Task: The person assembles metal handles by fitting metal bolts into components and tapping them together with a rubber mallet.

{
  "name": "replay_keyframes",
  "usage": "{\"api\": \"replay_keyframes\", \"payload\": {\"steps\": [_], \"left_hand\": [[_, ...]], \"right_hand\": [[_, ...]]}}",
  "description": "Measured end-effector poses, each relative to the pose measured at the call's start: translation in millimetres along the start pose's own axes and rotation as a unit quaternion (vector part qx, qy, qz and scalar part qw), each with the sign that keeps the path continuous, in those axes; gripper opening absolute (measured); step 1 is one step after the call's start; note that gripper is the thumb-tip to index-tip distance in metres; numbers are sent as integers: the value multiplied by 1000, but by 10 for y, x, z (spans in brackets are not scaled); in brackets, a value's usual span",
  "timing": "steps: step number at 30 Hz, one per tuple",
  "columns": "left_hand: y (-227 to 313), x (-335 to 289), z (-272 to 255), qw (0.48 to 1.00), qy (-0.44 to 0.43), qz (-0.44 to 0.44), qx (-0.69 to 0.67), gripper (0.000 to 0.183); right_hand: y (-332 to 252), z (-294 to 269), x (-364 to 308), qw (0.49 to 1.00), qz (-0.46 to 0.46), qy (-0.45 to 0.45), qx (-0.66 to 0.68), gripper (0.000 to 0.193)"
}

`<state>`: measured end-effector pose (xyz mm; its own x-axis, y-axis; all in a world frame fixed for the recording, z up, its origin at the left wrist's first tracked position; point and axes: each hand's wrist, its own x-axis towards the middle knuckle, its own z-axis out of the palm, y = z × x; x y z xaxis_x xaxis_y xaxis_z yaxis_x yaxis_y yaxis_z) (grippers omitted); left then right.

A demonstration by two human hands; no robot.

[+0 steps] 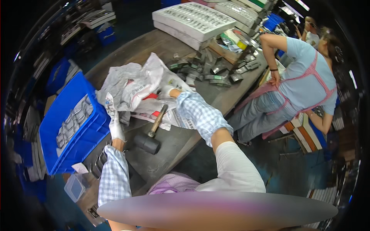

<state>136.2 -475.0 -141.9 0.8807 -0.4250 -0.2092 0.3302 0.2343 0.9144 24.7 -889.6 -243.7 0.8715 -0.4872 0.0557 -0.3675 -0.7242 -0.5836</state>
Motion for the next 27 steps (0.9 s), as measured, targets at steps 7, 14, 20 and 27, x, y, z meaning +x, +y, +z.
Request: {"api": "replay_keyframes", "payload": {"steps": [7,14,20,27], "left_hand": [[-482,174,145,991,-2,64,114,37],[-860,348,299,982,-88,26,165,42],[-829,268,10,969,-33,38,241,44],[-754,144,274,956,-5,154,249,50]], "right_hand": [[-259,205,-380,995,21,20,91,27],[-707,412,-109,981,65,54,172,30],[-362,-39,-322,964,39,26,261,33],[-656,96,-252,917,11,-70,394,37]]}}
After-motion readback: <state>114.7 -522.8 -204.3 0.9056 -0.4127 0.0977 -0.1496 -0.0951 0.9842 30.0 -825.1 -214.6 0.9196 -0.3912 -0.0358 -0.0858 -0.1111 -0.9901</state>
